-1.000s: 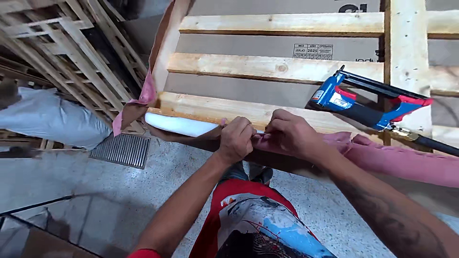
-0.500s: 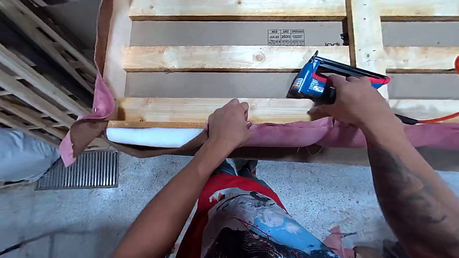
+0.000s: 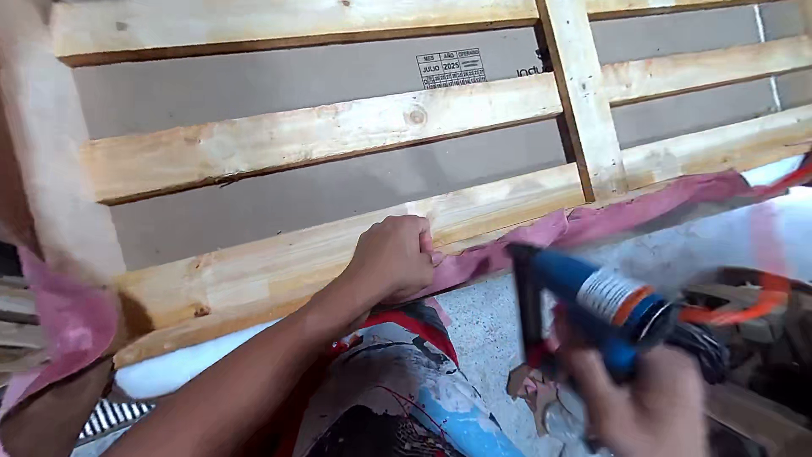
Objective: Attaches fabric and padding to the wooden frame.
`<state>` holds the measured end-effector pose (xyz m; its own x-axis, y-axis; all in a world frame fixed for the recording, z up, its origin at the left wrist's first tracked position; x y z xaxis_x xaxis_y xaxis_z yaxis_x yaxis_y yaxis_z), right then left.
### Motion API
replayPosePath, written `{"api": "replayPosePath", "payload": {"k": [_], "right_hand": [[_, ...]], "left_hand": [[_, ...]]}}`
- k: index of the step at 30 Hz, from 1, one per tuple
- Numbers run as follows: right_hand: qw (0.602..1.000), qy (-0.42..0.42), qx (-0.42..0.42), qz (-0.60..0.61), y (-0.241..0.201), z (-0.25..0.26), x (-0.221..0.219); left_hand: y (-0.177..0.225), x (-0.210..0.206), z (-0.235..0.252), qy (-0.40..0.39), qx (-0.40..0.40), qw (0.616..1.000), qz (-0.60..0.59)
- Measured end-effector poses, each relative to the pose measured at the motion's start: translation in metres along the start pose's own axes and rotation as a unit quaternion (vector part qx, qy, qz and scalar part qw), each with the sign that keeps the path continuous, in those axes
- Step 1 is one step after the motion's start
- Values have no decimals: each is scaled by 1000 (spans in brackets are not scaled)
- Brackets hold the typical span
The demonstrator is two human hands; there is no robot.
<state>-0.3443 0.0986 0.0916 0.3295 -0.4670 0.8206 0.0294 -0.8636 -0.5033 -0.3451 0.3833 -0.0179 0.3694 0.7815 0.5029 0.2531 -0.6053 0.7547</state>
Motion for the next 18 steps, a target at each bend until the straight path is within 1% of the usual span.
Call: {"api": "replayPosePath", "payload": {"k": [1, 3, 6, 10, 15, 18], "right_hand": [[998, -5, -18, 52, 2, -16, -21], [991, 12, -51, 119, 0, -32, -56], [988, 61, -75, 123, -8, -36, -84], [992, 94, -42, 67, -17, -27, -92], [995, 75, -63, -5, -35, -26, -83], [994, 81, -72, -3, -36, -27, -78]], "left_hand": [[-2, -1, -1, 8, -10, 1000, -9], [-6, -4, -5, 27, -34, 999, -23], [-10, -5, -7, 31, -50, 997, -42], [-14, -3, -4, 23, -61, 997, -43], [-17, -5, -7, 43, -68, 995, -61], [-19, -8, -9, 60, -72, 993, -65]]}}
Point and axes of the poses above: each hand's wrist, its own z-axis towards the middle knuckle, its own x-axis out of the back of the hand, y = z × x, the point moved 2 cm from there along z, towards the middle knuckle, and after that the axes turned 14 degrees about -x, right-handed, at the moved point
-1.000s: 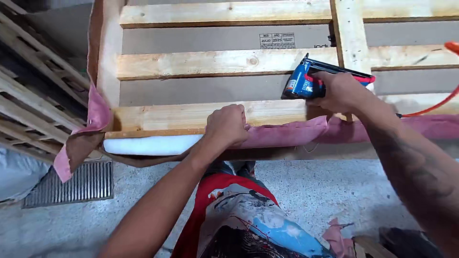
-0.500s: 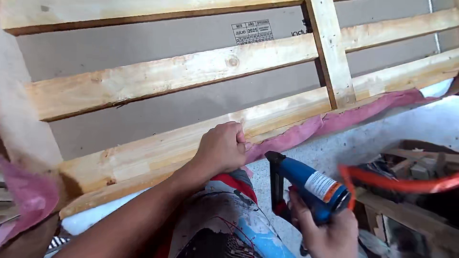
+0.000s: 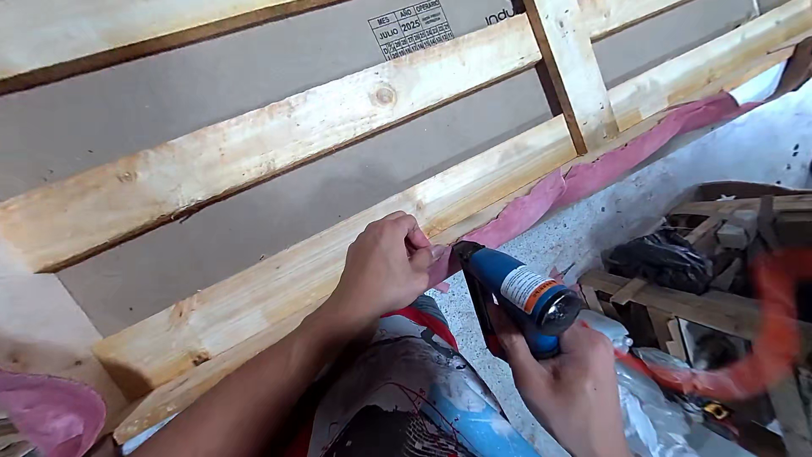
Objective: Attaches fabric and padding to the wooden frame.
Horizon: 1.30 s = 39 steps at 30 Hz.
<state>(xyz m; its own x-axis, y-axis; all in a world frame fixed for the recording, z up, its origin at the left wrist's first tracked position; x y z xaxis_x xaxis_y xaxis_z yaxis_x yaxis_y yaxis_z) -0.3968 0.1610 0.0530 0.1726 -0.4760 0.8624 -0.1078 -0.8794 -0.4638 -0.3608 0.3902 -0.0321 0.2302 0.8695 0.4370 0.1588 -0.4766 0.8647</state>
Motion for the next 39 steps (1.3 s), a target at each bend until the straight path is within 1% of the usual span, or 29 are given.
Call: {"api": "replayPosePath", "payload": {"k": [2, 7, 11, 14, 17, 19, 21, 24, 26, 28, 31, 33, 35, 37, 39], "right_hand": [[1000, 5, -6, 11, 2, 2, 4], [1000, 8, -12, -28, 1, 6, 8], [1000, -9, 0, -1, -4, -9, 4], [1000, -13, -11, 12, -11, -16, -5], [1000, -9, -20, -3, -17, -19, -10], [999, -16, -29, 1, -18, -22, -10], [999, -23, -34, 12, -22, -29, -7], [998, -35, -40, 13, -27, -35, -2], [999, -33, -41, 2, -25, -40, -3], [999, -29, -29, -2, -23, -40, -5], [1000, -25, -2, 9, -22, -39, -7], [999, -27, 13, 19, -24, -38, -8], [999, -28, 18, 20, -28, -36, -10], [1000, -26, 11, 10, -32, -37, -12], [1000, -25, 2, -4, -34, -38, -13]], "left_hand": [[-1, 0, -1, 11, 0, 1000, -2], [-5, 6, -5, 18, 3, 1000, -5], [-5, 7, -8, 28, 19, 999, -18], [-3, 6, -8, 28, 24, 999, -2], [-1, 4, -12, 27, 7, 999, 19], [-4, 2, -13, 38, -3, 999, 11], [-7, 6, -23, 49, -37, 998, 11], [-13, 16, -48, 47, -126, 989, 65], [-17, 14, -61, 57, -206, 969, 122], [-19, 12, -64, 68, -273, 946, 159], [-18, 9, -64, 90, -324, 922, 190], [-16, 6, -64, 90, -322, 920, 207], [-12, 5, -63, 116, -291, 924, 221], [-13, 10, -64, 150, -201, 946, 207], [-22, 28, -65, 184, -68, 965, 172]]}}
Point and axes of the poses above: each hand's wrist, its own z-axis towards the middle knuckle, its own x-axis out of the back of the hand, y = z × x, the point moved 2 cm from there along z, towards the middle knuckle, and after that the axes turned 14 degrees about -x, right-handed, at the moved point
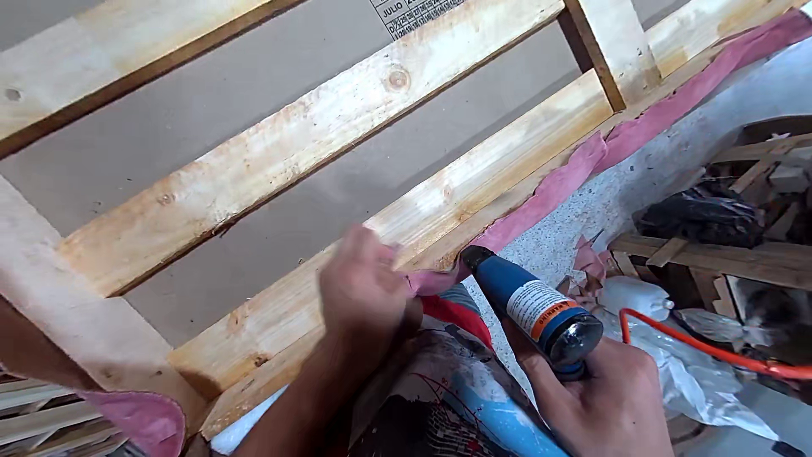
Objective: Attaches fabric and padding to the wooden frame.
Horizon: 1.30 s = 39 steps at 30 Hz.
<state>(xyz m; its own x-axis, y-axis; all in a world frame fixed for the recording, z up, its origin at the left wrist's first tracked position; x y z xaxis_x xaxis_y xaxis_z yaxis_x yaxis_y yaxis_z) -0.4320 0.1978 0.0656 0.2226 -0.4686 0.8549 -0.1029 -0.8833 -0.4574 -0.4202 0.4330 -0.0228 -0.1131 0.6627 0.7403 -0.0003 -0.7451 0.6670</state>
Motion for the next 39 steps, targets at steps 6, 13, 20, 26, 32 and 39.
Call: {"api": "replayPosePath", "payload": {"k": [6, 13, 20, 26, 32, 39], "right_hand": [[999, -5, -38, -7, -1, -7, 7], [999, -19, -44, 11, 6, -10, 9], [1000, 25, -3, -5, 4, -4, -5], [999, 32, -32, -8, 2, 0, -10], [999, 11, -41, 21, -7, -14, -14], [999, -2, -43, 27, -19, -24, -22]], "left_hand": [[7, 8, 3, 4, -120, 987, -106], [23, -24, 1, -51, -225, 973, 23], [26, -23, 1, -31, -72, 996, 42], [20, -20, 5, -60, -13, 998, -3], [12, -18, 7, -99, 31, 993, -54], [-6, -5, -1, -110, 22, 987, -118]]}}
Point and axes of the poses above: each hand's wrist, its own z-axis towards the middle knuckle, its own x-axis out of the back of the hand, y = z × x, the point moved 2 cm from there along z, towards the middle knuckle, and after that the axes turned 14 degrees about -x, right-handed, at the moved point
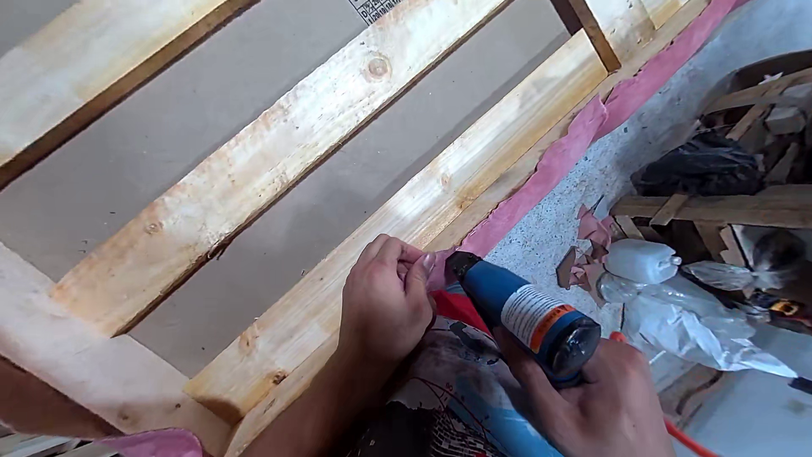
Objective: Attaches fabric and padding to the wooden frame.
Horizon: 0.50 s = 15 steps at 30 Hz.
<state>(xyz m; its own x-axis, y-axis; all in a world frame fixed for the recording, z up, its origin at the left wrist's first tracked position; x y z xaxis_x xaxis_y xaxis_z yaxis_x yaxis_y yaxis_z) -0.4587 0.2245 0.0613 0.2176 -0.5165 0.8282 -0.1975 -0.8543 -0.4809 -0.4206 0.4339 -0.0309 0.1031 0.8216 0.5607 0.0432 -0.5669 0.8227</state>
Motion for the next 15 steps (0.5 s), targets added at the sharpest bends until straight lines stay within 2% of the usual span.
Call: {"api": "replayPosePath", "payload": {"k": [3, 8, 15], "right_hand": [[1000, -3, -2, -9, -3, -2, -5], [1000, -21, 9, -1, -7, -6, -3], [997, -74, 17, -16, -15, -7, -2]], "left_hand": [[-2, 2, -1, 4, -23, 1000, 18], [3, 4, 10, -32, 33, 998, 36], [0, 5, 8, -43, 52, 997, 30]]}}
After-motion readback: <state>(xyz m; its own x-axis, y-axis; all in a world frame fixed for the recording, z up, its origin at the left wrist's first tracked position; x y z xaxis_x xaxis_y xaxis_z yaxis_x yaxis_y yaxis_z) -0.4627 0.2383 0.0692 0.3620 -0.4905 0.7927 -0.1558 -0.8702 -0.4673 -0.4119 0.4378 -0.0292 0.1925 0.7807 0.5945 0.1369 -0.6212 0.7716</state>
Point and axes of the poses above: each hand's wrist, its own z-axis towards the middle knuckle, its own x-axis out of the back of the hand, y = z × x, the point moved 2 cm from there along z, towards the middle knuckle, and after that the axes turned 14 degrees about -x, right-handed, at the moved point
